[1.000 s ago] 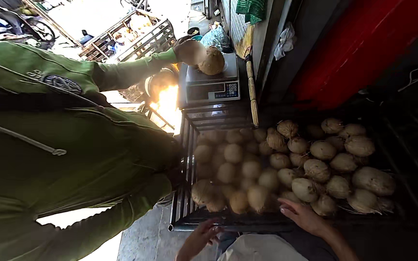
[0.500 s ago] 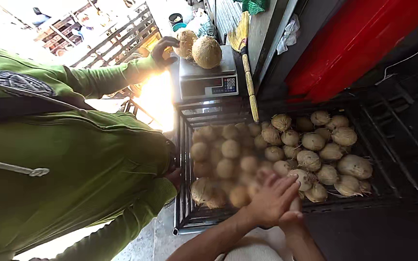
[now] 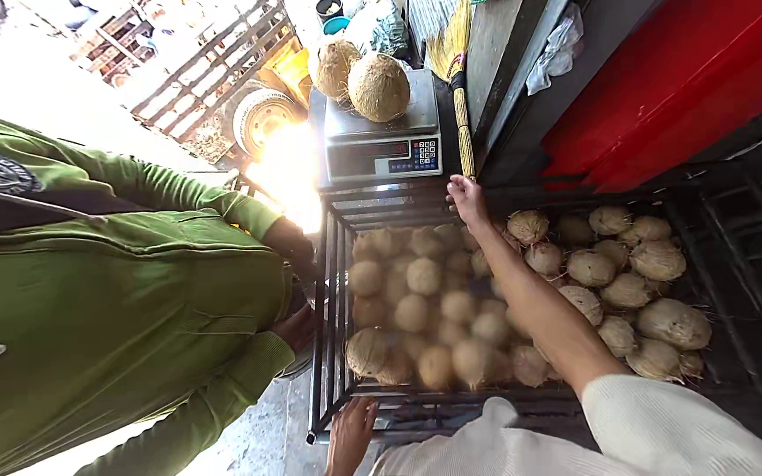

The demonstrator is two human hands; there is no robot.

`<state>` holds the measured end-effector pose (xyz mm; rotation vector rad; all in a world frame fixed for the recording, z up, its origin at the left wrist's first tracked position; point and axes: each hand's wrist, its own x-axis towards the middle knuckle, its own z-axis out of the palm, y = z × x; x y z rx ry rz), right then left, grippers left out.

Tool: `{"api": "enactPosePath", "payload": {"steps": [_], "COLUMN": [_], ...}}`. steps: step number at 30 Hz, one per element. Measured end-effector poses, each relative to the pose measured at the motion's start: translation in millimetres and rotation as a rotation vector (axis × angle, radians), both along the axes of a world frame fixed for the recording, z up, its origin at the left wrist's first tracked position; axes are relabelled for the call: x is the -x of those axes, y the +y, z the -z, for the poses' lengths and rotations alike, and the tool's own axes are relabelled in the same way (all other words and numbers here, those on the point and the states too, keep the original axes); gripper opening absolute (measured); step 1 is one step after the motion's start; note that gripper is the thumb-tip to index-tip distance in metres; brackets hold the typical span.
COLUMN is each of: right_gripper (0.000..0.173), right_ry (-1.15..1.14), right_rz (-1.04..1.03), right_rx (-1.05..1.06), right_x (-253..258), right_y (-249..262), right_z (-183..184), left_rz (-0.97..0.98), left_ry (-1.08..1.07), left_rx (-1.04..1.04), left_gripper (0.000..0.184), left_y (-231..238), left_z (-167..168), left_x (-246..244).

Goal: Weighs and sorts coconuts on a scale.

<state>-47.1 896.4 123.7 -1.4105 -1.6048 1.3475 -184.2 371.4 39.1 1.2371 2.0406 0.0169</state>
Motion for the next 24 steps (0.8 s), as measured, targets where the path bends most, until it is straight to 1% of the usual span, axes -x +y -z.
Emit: {"api": "enactPosePath", "payload": {"steps": [1, 2, 3, 4, 5, 7, 9, 12, 16, 19, 21, 24], "right_gripper": [0.048, 0.055, 0.062, 0.066, 0.067, 0.063, 0.054, 0.054, 0.068, 0.088, 0.087, 0.074], "right_ry": [-0.127, -0.218, -0.264, -0.275, -0.264, -0.199, -0.095, -0.014, -0.130, -0.221, -0.272, -0.367], "right_rz": [-0.029, -0.053, -0.062, -0.060, -0.053, -0.067, -0.106, -0.168, -0.140, -0.113, -0.100, -0.109], "right_rx": [-0.065, -0.113, -0.131, -0.132, -0.120, -0.074, -0.031, -0.006, -0.040, -0.041, -0.027, -0.021], "right_x": [16, 29, 40, 49, 55, 56, 52, 43, 48, 50, 51, 55], "right_y": [32, 59, 79, 95, 110, 128, 130, 128, 133, 136, 138, 139], "right_z": [11, 19, 27, 34, 40, 57, 63, 61, 67, 68, 67, 60], "left_rz": [-0.046, -0.060, -0.067, -0.090, -0.124, -0.169, -0.161, -0.126, -0.099, -0.095, -0.093, -0.096], "left_ry": [0.073, 0.200, 0.328, 0.409, 0.442, 0.449, 0.448, 0.431, 0.405, 0.403, 0.415, 0.446], "left_rx": [-0.054, -0.126, -0.213, -0.256, -0.263, -0.227, -0.209, -0.172, -0.099, -0.069, -0.069, -0.091], "left_gripper": [0.045, 0.046, 0.049, 0.052, 0.054, 0.056, 0.056, 0.054, 0.050, 0.052, 0.054, 0.054], "left_y": [-9, -16, -20, -20, -16, -14, -13, -13, -10, -11, -11, -12], "left_z": [10, 20, 29, 35, 38, 39, 39, 35, 32, 32, 34, 37], "left_x": [-6, -14, -21, -24, -25, -30, -28, -28, -25, -25, -25, -26]}}
